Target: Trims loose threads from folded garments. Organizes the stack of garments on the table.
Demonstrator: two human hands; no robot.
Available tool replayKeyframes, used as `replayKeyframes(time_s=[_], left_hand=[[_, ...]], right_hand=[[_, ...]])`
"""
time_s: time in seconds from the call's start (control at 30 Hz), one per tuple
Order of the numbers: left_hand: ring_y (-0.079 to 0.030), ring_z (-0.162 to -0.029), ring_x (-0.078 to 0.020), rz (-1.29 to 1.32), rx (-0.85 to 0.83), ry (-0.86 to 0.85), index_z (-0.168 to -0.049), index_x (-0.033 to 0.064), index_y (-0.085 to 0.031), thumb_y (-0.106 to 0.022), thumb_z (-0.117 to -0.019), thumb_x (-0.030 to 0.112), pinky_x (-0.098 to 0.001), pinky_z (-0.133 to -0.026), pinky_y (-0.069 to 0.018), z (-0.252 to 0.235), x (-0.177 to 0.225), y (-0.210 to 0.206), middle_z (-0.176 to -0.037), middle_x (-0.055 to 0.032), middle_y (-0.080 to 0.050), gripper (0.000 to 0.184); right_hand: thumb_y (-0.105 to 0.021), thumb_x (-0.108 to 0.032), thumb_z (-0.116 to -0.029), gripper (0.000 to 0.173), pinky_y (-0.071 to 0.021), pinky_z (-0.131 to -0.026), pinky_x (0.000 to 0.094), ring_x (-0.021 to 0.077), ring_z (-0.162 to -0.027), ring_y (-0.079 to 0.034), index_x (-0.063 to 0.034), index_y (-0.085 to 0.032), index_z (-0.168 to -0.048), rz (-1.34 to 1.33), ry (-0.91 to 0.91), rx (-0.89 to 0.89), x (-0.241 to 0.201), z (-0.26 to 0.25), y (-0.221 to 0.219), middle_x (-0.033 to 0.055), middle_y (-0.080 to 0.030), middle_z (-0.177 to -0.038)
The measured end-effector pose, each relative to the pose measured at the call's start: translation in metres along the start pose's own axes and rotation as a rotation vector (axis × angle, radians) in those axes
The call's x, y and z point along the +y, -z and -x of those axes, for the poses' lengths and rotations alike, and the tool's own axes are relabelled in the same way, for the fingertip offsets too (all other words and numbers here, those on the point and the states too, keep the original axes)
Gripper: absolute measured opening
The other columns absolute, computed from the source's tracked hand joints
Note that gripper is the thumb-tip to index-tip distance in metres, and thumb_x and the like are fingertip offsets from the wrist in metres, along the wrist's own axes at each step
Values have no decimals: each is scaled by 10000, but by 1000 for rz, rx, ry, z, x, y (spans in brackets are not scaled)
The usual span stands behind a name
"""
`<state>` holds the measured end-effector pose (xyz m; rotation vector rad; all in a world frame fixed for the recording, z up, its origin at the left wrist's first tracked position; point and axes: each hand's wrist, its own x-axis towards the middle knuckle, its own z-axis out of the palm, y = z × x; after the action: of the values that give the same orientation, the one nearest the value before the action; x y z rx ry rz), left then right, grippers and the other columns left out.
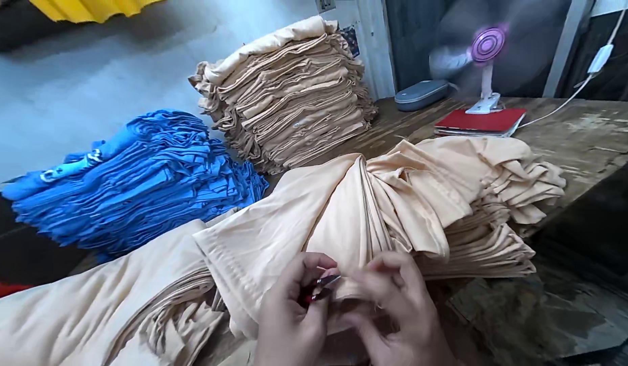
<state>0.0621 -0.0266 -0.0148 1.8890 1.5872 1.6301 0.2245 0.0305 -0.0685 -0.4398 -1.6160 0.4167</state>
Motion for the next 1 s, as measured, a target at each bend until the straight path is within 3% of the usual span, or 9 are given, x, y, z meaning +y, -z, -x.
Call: replayKeyframes(time_s=[0.07, 0.13, 0.27, 0.43, 0.5, 0.6, 0.7, 0.9, 1.0], left_hand=[[-614, -591, -40, 7, -26, -9, -1114, 82, -671, -663, -928, 63, -184, -497, -500, 2, -1, -1, -772, 46, -706, 187], [-625, -619, -17, 1, -55, -49, -1108, 83, -675, -683, -950, 121, -171, -519, -509, 4, -1, -3, -797, 59, -718, 162], [-639, -657, -10, -5, -53, -89, -1061, 91, -697, -679, -952, 125, -166, -554, -532, 5, -3, -5, -818, 63, -718, 116], [-692, -834, -69, 17, -119, -89, -1183, 73, -700, -780, -880, 122, -228, -691, -605, 15, 4, 11, -986, 3, -727, 317], [-663, -1011, -71, -136, -132, -218, -1213, 158, -733, -831, -872, 340, -246, -852, -585, 22, 5, 20, -1094, 17, -699, 398], [-594, -941, -94, -441, -2, -488, -1105, 283, -743, -776, -920, 371, -313, -877, -433, 36, 7, 18, -977, 74, -684, 207], [-534, -919, -167, -693, 84, -730, -1164, 237, -721, -716, -961, 261, -362, -906, -348, 46, 14, 9, -996, 28, -670, 204], [-522, -743, -178, -744, 26, -799, -1135, 175, -755, -680, -982, 238, -339, -683, -381, 32, 8, -3, -958, -16, -706, 182], [-520, -752, -185, -780, 92, -802, -1119, 176, -761, -708, -964, 251, -351, -713, -376, 34, 4, 0, -925, -10, -701, 180]], right_hand=[[-700, -194, -960, 131, -489, -934, 313, 66, -923, -629, -241, -758, -1068, 135, 90, 113, 3, 17, 14, -46, -683, -968], [-696, -230, -987, 47, -514, -869, 214, 16, -900, -614, -224, -737, -1012, 30, 32, 202, 5, 22, 23, -85, -640, -933], [-843, -437, -840, 434, -543, -881, 210, 61, -1058, -592, -185, -677, -1152, -55, -118, 140, -3, 22, 9, -1, -578, -1139], [-736, -34, -906, 168, -572, -836, 201, 58, -918, -649, -130, -777, -1038, -2, 91, 184, -2, 34, 14, -21, -660, -965], [-725, -20, -912, 144, -569, -861, 202, 58, -944, -653, -114, -764, -1014, -7, 73, 122, -6, 40, 25, -17, -663, -974], [-747, -74, -924, 54, -560, -865, 177, 50, -971, -649, -107, -741, -965, 3, -14, 94, -13, 44, 33, -5, -662, -976], [-727, -105, -952, 24, -548, -879, 190, 59, -983, -642, -101, -739, -973, -19, -11, 88, -17, 47, 31, 8, -658, -981], [-765, -109, -923, 59, -549, -883, 181, 52, -985, -642, -110, -744, -978, 13, -33, 146, -19, 44, 24, -6, -661, -980], [-769, -179, -932, 54, -528, -872, 184, 45, -981, -627, -163, -747, -979, 39, -43, 174, -14, 45, 29, -41, -654, -970]])
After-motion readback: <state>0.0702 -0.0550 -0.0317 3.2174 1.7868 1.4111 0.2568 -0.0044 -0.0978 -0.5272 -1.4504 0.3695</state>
